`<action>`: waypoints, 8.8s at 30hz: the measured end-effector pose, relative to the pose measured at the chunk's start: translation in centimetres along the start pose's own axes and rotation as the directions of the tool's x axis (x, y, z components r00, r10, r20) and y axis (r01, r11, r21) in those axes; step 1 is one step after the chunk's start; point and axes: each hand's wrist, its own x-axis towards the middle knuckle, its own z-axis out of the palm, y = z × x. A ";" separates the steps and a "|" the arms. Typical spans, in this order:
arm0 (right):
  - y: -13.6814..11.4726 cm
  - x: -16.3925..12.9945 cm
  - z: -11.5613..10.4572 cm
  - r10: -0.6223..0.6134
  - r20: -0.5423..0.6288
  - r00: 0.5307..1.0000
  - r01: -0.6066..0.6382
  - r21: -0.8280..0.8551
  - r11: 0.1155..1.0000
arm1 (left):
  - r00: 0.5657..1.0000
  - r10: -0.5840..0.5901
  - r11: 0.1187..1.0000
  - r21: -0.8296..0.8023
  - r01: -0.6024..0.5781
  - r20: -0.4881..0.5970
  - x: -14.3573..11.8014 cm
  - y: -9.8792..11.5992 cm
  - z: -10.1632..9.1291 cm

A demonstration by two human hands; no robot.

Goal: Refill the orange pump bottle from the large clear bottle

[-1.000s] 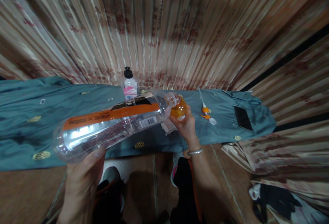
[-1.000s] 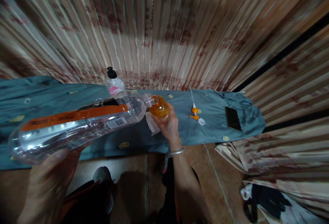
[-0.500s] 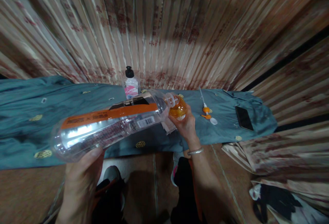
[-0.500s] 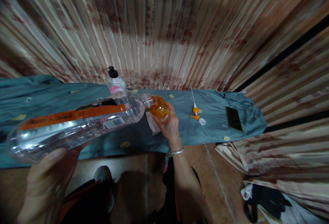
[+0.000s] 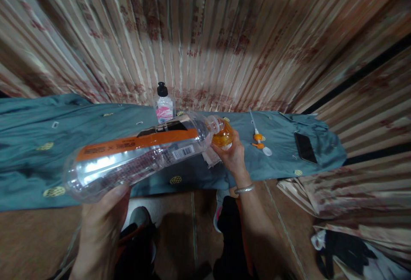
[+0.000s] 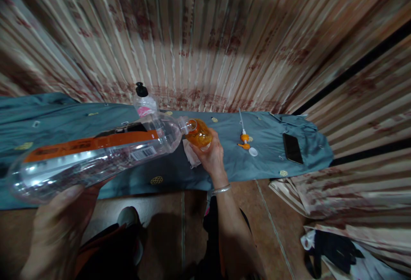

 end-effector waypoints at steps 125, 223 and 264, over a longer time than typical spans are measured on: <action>0.2 0.0 0.0 -0.012 0.000 1.000 0.012 -0.022 1.000 | 1.000 0.010 1.000 0.021 -0.011 0.003 -0.5 0.6 0.7; 0.0 0.0 -0.1 -0.025 0.009 1.000 0.025 -0.013 1.000 | 1.000 -0.021 1.000 0.007 0.022 -0.016 -0.2 0.3 0.4; 0.0 -0.1 -0.3 -0.002 0.006 1.000 0.002 -0.026 1.000 | 0.999 -0.020 1.000 -0.011 0.020 -0.040 -0.1 0.1 0.2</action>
